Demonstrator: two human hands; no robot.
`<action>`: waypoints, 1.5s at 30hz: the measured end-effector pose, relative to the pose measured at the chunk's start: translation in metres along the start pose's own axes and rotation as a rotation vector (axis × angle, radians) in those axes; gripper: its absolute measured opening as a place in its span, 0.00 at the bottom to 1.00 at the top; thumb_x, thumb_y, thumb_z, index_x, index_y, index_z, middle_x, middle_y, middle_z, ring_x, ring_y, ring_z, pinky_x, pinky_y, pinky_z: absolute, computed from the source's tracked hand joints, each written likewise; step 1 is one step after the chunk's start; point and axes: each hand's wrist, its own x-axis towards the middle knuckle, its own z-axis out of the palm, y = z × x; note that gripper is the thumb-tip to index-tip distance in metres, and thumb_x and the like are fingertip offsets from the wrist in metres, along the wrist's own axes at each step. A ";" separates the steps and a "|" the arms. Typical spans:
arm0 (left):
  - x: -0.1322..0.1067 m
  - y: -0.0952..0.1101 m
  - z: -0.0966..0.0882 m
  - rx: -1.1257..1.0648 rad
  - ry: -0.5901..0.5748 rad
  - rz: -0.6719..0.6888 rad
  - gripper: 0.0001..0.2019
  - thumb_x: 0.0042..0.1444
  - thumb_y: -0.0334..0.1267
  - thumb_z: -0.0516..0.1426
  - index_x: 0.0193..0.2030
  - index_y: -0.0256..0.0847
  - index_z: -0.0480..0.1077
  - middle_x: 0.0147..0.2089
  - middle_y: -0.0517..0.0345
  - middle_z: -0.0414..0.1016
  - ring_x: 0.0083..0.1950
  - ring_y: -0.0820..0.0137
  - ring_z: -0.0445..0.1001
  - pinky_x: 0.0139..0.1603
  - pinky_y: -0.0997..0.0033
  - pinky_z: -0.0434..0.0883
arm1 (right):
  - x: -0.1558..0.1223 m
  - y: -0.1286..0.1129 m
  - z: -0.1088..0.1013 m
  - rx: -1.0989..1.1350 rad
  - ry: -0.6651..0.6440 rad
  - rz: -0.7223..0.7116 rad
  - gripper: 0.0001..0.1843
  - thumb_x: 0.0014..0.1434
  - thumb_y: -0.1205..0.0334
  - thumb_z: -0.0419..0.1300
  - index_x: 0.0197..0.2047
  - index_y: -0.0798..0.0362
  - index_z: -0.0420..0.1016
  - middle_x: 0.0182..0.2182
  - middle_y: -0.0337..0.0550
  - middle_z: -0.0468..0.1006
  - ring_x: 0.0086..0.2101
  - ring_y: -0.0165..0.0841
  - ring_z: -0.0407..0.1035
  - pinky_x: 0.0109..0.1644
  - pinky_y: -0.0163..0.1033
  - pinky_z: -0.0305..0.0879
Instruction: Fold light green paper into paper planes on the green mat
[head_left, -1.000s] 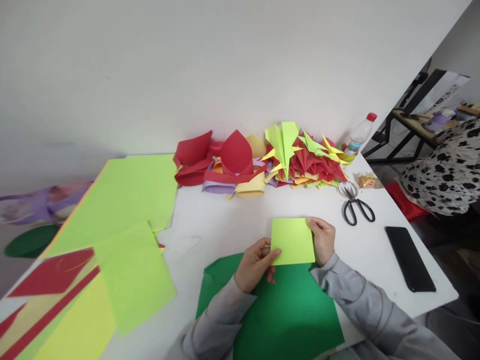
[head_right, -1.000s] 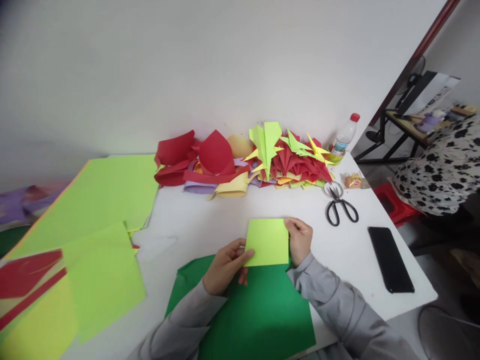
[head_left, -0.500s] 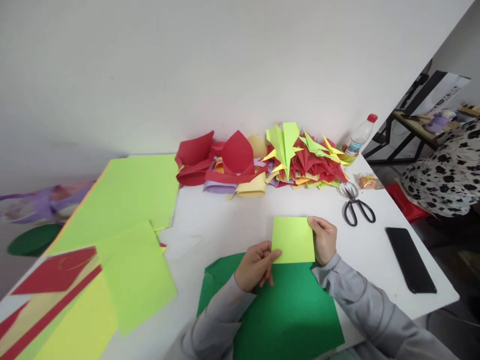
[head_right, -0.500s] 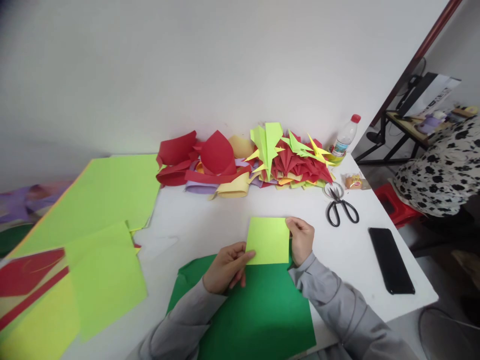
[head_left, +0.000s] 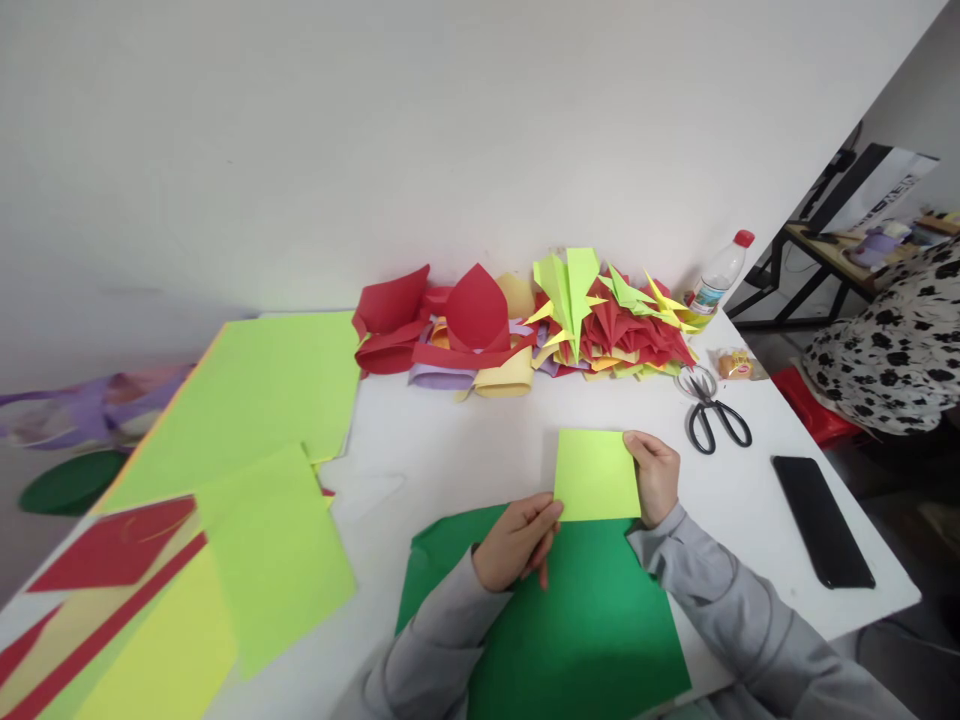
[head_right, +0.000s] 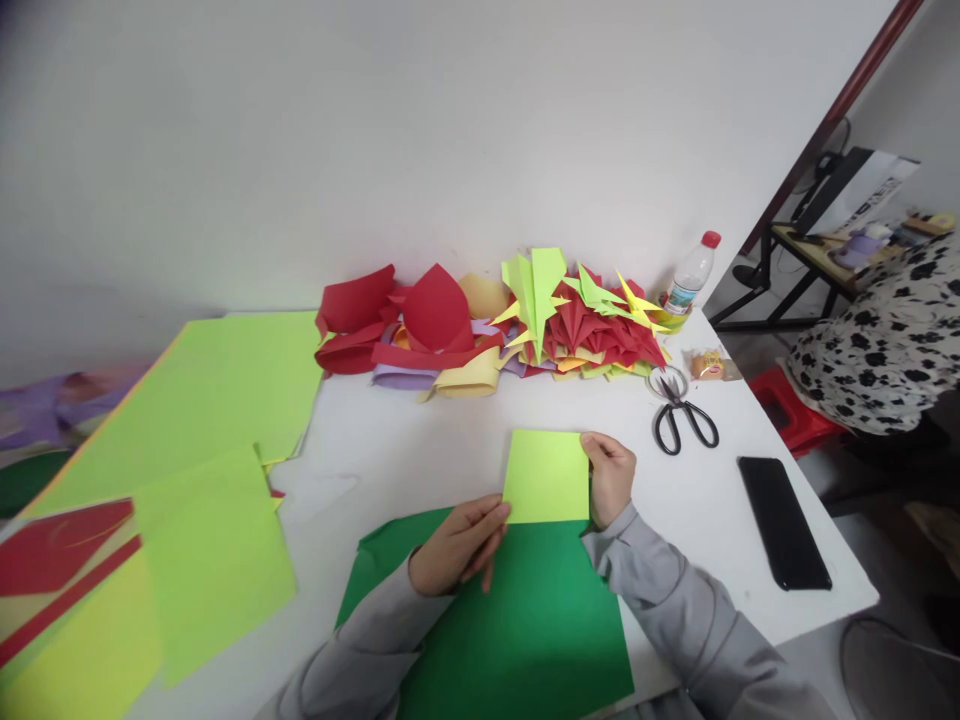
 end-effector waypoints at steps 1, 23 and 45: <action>0.000 0.001 0.000 0.009 0.009 0.002 0.25 0.47 0.64 0.57 0.23 0.43 0.60 0.09 0.75 0.53 0.08 0.81 0.50 0.11 0.77 0.65 | 0.000 0.000 0.000 0.000 -0.001 0.001 0.13 0.40 0.53 0.70 0.25 0.55 0.81 0.19 0.38 0.74 0.22 0.29 0.61 0.26 0.36 0.59; -0.003 0.008 -0.013 -0.024 0.444 0.185 0.20 0.50 0.57 0.59 0.31 0.40 0.70 0.24 0.64 0.70 0.26 0.73 0.66 0.26 0.75 0.62 | -0.021 0.009 -0.001 -0.041 -0.320 -0.004 0.14 0.46 0.51 0.70 0.26 0.55 0.80 0.16 0.37 0.74 0.20 0.29 0.63 0.27 0.35 0.61; -0.007 0.014 0.000 0.356 -0.008 0.173 0.19 0.53 0.51 0.54 0.20 0.40 0.61 0.21 0.65 0.55 0.25 0.75 0.54 0.26 0.72 0.53 | -0.021 0.008 -0.005 -0.302 -1.054 -0.004 0.14 0.51 0.53 0.66 0.24 0.55 0.75 0.19 0.35 0.68 0.21 0.25 0.57 0.25 0.33 0.53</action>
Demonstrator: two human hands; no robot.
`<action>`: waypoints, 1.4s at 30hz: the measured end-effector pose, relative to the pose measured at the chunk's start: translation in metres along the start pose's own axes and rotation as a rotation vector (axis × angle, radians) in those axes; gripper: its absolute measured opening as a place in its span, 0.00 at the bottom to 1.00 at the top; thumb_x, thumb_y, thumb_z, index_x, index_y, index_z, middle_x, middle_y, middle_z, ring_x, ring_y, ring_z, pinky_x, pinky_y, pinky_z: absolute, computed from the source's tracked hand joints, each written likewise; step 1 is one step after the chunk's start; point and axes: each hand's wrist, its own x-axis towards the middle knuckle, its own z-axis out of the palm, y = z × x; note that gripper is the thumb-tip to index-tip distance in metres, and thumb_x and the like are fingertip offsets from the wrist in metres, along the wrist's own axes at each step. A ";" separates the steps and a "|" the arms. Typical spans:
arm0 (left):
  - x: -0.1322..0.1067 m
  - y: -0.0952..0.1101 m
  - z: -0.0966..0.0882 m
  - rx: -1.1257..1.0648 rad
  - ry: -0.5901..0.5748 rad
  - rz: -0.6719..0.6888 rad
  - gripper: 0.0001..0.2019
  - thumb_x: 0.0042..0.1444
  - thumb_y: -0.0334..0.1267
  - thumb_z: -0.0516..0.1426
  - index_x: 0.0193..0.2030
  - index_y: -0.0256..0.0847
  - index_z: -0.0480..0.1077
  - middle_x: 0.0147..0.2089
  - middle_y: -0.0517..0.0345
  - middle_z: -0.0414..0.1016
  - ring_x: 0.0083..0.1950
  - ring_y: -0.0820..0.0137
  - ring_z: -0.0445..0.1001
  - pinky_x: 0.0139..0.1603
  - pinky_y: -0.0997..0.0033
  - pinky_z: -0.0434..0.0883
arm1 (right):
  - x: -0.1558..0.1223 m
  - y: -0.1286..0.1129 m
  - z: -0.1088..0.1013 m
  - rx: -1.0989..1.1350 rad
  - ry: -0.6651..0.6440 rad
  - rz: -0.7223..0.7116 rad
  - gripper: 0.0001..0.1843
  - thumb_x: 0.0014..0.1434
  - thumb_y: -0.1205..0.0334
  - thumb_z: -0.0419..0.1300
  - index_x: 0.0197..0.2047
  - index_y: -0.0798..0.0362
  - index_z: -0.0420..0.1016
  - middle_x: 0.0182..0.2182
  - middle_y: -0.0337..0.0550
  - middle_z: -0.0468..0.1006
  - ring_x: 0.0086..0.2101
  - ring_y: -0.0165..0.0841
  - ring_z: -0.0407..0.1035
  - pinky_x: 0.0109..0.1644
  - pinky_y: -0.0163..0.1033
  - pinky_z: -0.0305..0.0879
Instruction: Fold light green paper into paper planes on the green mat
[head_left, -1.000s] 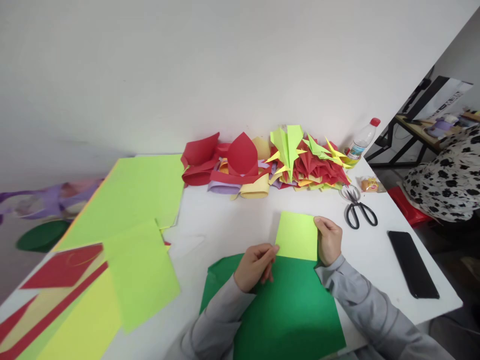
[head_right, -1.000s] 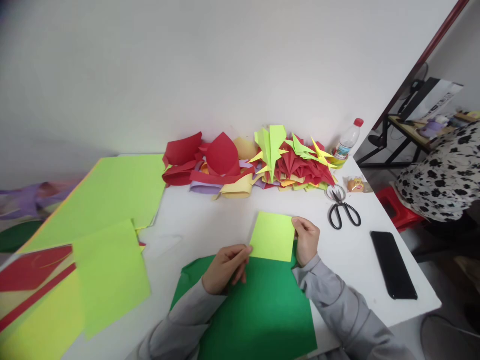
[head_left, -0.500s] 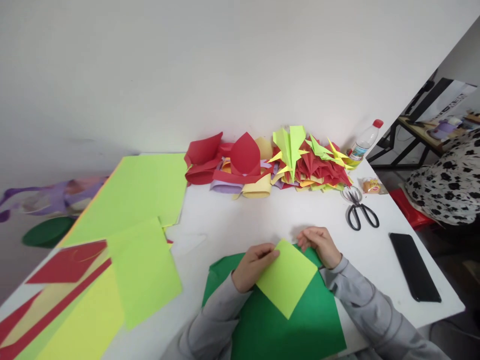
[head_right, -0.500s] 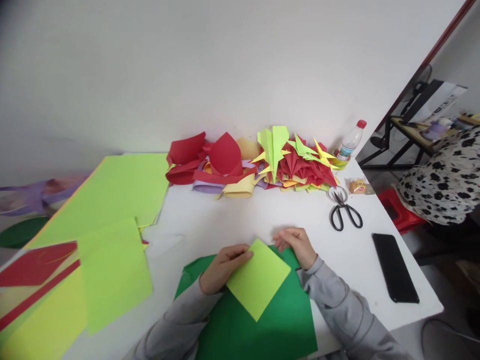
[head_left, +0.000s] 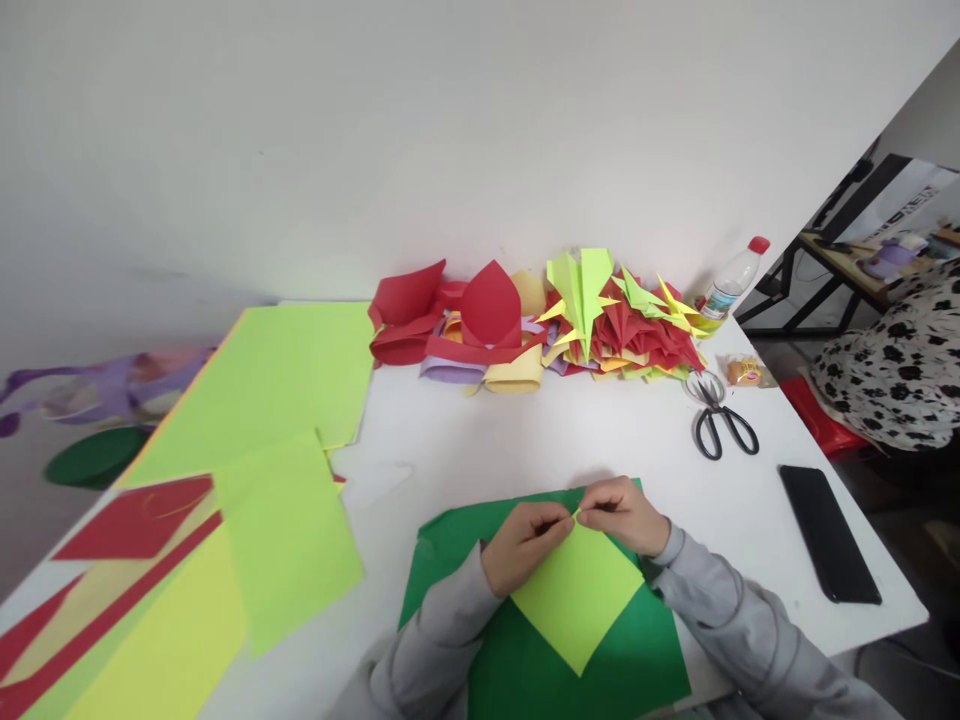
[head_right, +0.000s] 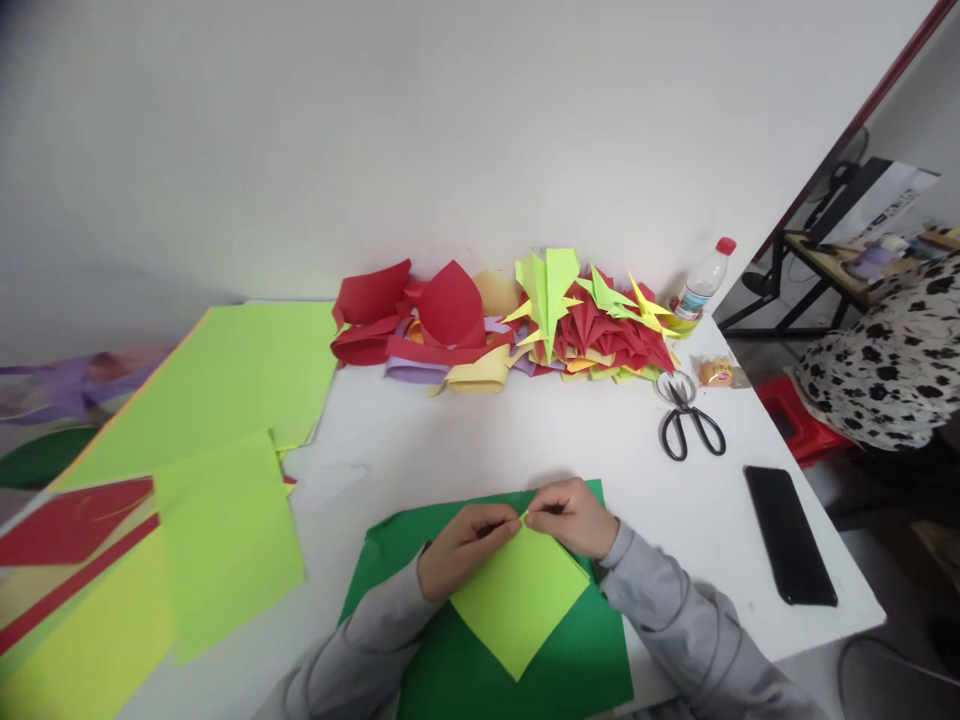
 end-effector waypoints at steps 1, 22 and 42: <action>0.000 0.001 0.001 0.013 -0.002 0.011 0.19 0.53 0.50 0.53 0.19 0.40 0.60 0.21 0.66 0.54 0.25 0.75 0.54 0.26 0.72 0.53 | 0.000 -0.001 0.000 -0.014 -0.014 -0.009 0.14 0.52 0.53 0.65 0.23 0.55 0.74 0.19 0.35 0.68 0.21 0.25 0.57 0.25 0.33 0.53; -0.002 0.007 -0.001 -0.027 0.010 0.056 0.17 0.51 0.46 0.55 0.17 0.39 0.65 0.18 0.64 0.56 0.23 0.74 0.55 0.26 0.72 0.53 | -0.002 -0.012 0.003 -0.154 -0.015 -0.113 0.09 0.50 0.64 0.58 0.21 0.52 0.66 0.18 0.34 0.64 0.21 0.25 0.55 0.24 0.31 0.51; -0.009 0.004 -0.022 -0.252 0.054 -0.023 0.16 0.49 0.49 0.60 0.19 0.40 0.68 0.16 0.60 0.69 0.18 0.71 0.69 0.21 0.72 0.65 | 0.005 -0.009 -0.025 0.275 0.329 0.050 0.18 0.45 0.50 0.65 0.20 0.53 0.66 0.13 0.31 0.61 0.15 0.23 0.50 0.20 0.31 0.46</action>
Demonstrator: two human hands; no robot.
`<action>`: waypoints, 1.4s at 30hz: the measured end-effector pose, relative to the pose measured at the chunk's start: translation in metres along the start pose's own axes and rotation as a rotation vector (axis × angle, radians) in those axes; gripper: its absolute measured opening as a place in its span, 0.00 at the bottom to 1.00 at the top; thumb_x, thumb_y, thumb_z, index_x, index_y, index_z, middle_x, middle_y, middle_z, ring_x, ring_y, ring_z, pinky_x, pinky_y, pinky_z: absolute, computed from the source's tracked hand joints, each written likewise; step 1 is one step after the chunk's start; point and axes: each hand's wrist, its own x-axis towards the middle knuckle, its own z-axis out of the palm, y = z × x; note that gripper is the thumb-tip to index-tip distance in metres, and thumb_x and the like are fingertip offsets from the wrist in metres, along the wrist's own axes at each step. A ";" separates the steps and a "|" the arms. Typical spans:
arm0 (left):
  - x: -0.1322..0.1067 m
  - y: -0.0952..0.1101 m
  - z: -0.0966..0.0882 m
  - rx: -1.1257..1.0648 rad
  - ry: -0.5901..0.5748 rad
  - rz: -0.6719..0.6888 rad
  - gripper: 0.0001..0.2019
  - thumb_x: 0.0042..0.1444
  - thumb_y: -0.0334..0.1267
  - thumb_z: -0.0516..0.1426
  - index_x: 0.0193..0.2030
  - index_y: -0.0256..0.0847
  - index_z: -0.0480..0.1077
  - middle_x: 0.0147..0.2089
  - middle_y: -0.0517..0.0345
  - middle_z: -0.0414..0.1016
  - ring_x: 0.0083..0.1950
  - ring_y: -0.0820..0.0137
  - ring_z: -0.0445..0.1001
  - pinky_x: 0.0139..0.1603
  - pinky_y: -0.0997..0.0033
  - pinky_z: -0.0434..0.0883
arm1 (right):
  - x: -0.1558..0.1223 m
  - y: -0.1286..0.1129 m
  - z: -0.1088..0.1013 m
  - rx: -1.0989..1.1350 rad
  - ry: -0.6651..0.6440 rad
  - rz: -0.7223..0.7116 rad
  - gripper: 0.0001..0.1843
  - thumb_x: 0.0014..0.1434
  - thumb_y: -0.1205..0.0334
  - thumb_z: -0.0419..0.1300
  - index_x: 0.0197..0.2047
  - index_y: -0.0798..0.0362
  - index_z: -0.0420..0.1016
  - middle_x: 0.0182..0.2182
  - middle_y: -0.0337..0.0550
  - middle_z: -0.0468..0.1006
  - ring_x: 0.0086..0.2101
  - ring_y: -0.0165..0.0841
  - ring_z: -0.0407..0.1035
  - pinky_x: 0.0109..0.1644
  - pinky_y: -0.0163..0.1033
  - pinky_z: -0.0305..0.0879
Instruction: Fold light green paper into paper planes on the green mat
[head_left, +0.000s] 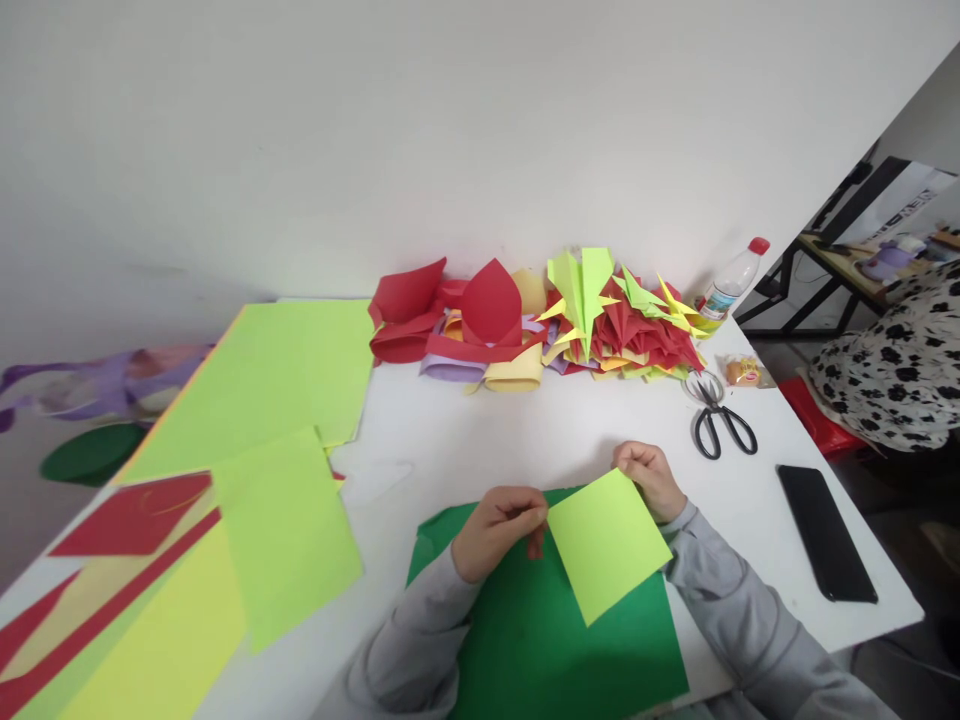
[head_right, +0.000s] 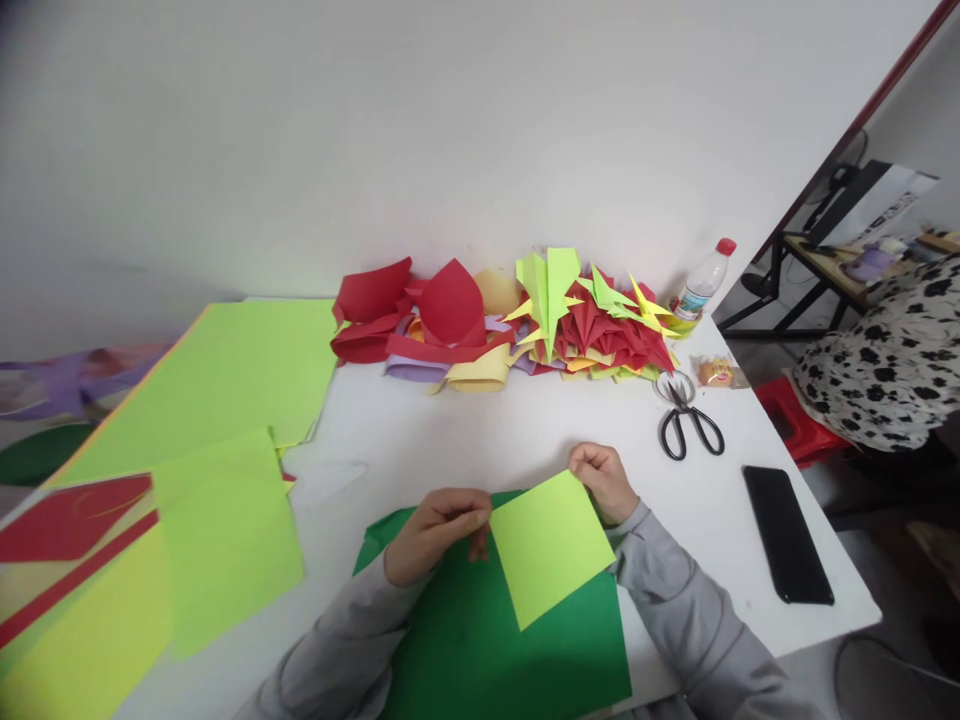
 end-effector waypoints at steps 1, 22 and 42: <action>0.000 0.000 0.000 -0.008 0.006 0.003 0.17 0.49 0.49 0.60 0.19 0.40 0.67 0.15 0.61 0.69 0.18 0.71 0.69 0.20 0.72 0.64 | 0.000 -0.001 0.000 0.013 0.007 0.004 0.17 0.45 0.50 0.66 0.20 0.53 0.66 0.13 0.31 0.61 0.15 0.23 0.50 0.20 0.31 0.46; 0.003 -0.008 0.015 -0.052 -0.018 -0.083 0.22 0.50 0.56 0.58 0.19 0.38 0.69 0.16 0.63 0.62 0.19 0.76 0.57 0.21 0.73 0.54 | -0.005 0.009 0.016 -0.050 -0.199 0.065 0.22 0.45 0.45 0.68 0.21 0.54 0.68 0.15 0.31 0.64 0.17 0.22 0.53 0.21 0.30 0.49; 0.009 -0.014 0.022 0.233 0.011 0.125 0.13 0.51 0.44 0.56 0.22 0.38 0.69 0.22 0.62 0.64 0.26 0.73 0.61 0.29 0.72 0.57 | -0.012 0.015 0.025 -0.342 -0.398 -0.172 0.14 0.54 0.57 0.61 0.21 0.54 0.68 0.18 0.33 0.63 0.21 0.24 0.54 0.24 0.31 0.51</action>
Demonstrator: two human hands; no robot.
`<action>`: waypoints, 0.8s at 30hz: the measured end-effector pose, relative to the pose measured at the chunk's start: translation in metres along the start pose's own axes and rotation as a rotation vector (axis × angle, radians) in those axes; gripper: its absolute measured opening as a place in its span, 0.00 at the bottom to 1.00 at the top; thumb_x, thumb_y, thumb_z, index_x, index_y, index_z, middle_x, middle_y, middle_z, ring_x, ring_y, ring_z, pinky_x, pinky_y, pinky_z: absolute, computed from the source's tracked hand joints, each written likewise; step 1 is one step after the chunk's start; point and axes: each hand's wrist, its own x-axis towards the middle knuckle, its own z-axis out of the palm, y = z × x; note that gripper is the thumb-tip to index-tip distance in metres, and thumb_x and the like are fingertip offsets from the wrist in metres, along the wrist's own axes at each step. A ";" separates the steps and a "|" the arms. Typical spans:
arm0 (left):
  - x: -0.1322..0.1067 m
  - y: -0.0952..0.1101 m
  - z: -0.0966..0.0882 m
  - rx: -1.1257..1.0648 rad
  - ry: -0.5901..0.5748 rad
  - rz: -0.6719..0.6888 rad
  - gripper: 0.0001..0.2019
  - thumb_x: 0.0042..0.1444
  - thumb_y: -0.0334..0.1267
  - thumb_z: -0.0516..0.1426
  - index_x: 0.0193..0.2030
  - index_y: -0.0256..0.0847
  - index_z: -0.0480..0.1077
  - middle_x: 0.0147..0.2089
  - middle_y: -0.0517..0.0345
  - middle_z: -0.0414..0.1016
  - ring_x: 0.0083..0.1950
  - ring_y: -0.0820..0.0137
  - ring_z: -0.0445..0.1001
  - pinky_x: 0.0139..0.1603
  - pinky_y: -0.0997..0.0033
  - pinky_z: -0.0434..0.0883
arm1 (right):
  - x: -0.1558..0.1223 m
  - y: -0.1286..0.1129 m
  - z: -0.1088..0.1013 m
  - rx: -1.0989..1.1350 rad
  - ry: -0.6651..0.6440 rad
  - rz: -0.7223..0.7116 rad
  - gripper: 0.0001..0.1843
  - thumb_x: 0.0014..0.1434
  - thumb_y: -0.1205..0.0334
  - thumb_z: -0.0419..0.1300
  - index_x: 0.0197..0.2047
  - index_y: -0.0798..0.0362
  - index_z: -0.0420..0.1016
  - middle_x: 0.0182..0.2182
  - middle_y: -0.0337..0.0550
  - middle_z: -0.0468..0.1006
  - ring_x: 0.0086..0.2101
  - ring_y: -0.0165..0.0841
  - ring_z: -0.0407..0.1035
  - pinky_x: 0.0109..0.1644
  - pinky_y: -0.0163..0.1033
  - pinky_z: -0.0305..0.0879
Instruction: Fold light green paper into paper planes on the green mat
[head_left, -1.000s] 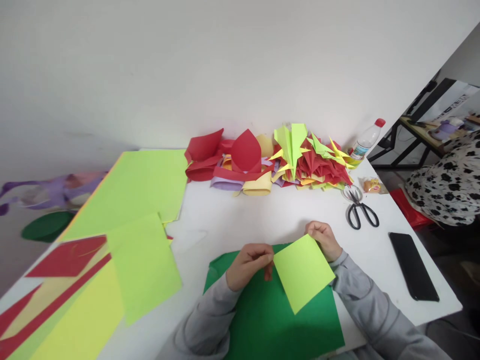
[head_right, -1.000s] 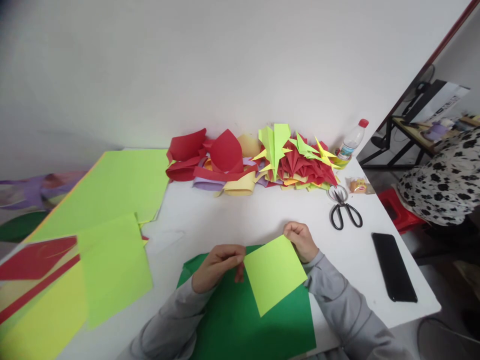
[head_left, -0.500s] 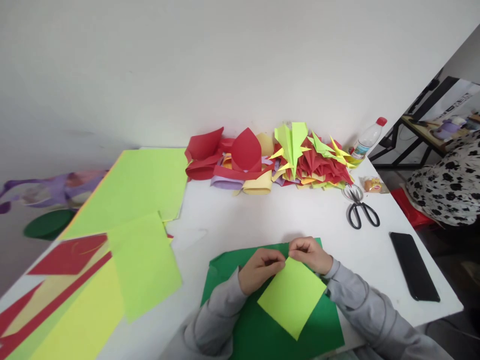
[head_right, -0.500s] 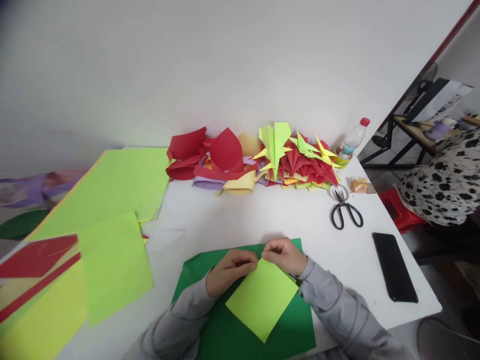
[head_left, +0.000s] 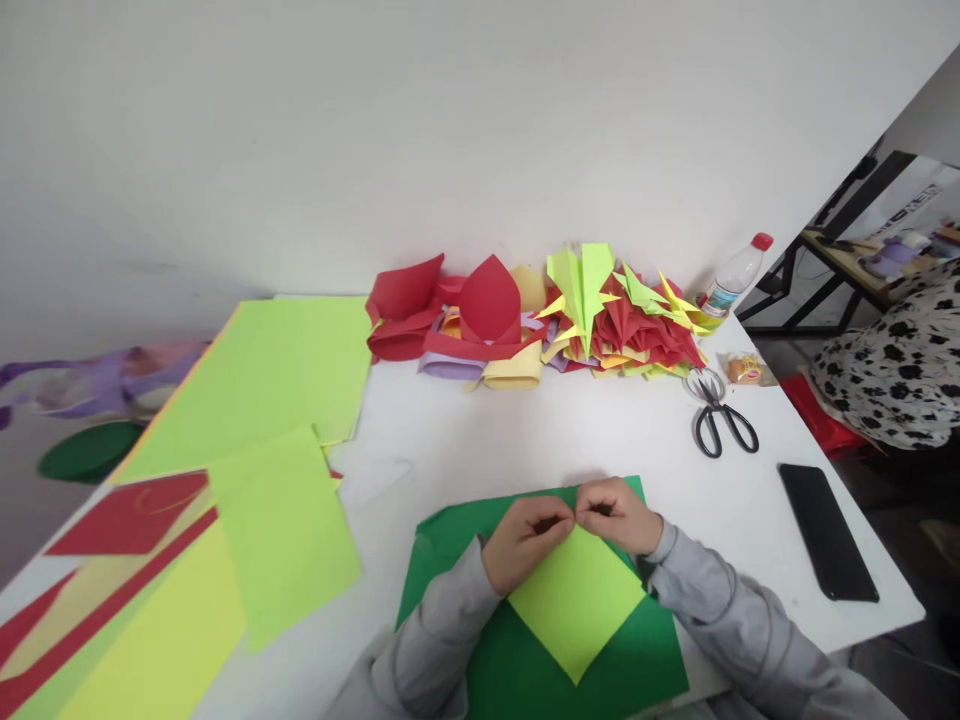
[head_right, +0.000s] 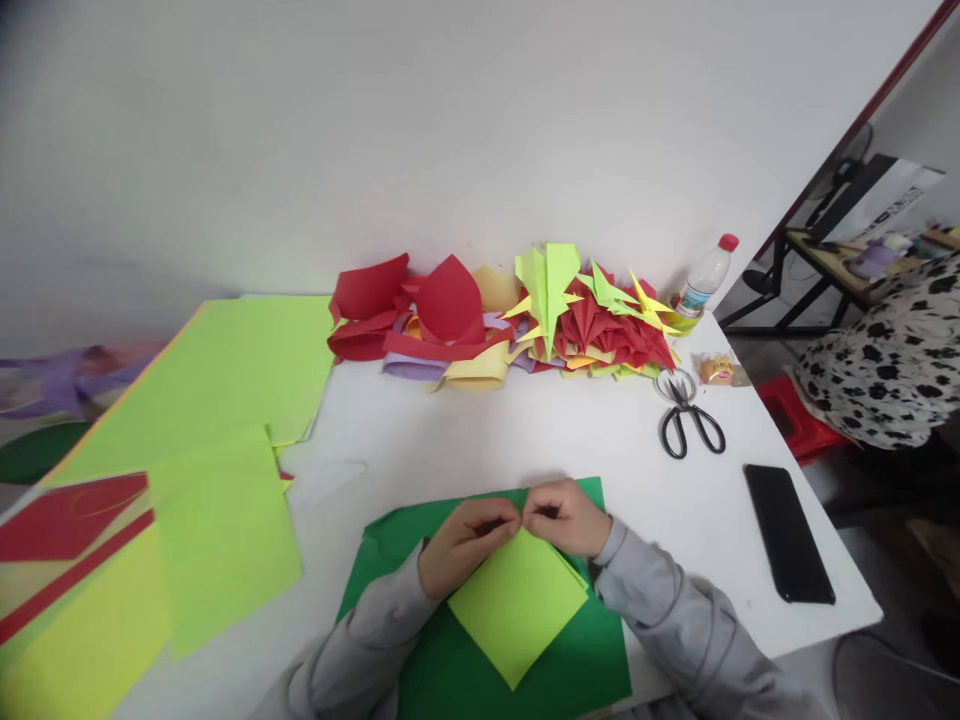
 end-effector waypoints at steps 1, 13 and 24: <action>0.000 0.000 -0.001 0.001 -0.003 0.004 0.13 0.52 0.44 0.55 0.23 0.38 0.70 0.22 0.62 0.65 0.26 0.73 0.61 0.29 0.72 0.58 | 0.000 0.001 0.000 -0.010 0.012 -0.008 0.14 0.54 0.58 0.60 0.21 0.54 0.68 0.18 0.33 0.63 0.21 0.25 0.54 0.24 0.31 0.51; 0.001 0.005 -0.006 -0.011 0.006 -0.009 0.13 0.54 0.44 0.54 0.26 0.38 0.73 0.23 0.61 0.68 0.26 0.73 0.62 0.27 0.74 0.60 | 0.001 -0.001 -0.003 -0.034 0.124 -0.009 0.15 0.56 0.55 0.59 0.22 0.54 0.68 0.19 0.34 0.64 0.21 0.25 0.54 0.25 0.32 0.52; 0.000 0.004 -0.011 0.025 0.057 0.018 0.15 0.54 0.46 0.55 0.26 0.38 0.73 0.22 0.60 0.68 0.26 0.72 0.62 0.27 0.73 0.60 | 0.004 -0.002 -0.010 0.031 0.231 0.043 0.16 0.53 0.53 0.61 0.21 0.54 0.68 0.18 0.34 0.65 0.20 0.25 0.56 0.24 0.32 0.53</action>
